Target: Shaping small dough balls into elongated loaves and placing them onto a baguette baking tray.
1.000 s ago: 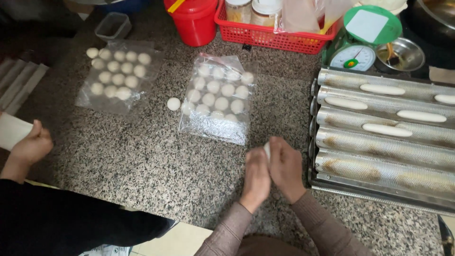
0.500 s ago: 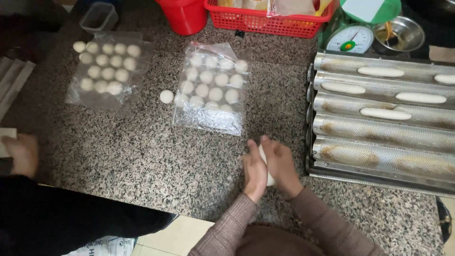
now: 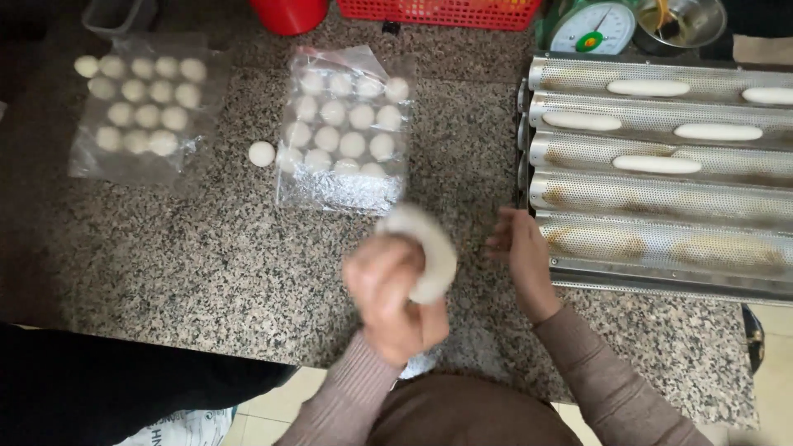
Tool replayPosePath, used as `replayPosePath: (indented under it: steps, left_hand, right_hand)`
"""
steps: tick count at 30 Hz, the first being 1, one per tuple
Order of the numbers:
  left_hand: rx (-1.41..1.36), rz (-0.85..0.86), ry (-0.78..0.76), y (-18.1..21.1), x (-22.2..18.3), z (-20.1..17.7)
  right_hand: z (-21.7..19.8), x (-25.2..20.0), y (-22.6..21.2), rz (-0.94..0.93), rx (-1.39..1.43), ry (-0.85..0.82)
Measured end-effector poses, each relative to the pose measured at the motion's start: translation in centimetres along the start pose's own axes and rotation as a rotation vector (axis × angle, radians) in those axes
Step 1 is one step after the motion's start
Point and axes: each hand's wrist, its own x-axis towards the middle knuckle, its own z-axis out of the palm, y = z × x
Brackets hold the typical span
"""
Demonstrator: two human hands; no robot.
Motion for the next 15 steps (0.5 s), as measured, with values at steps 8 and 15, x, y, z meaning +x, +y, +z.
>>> replayPosePath:
  steps: [8,15]
  left_hand:
    - [0.119,-0.387,-1.070,-1.9,-14.6,-3.6]
    - [0.055,-0.366,-1.171,-3.1,-12.2,-7.0]
  right_hand:
    - [5.9,-3.0,-2.3,-0.198,-0.662,-0.253]
    - [1.8,-5.5,6.2,-0.742,-1.311,-0.469]
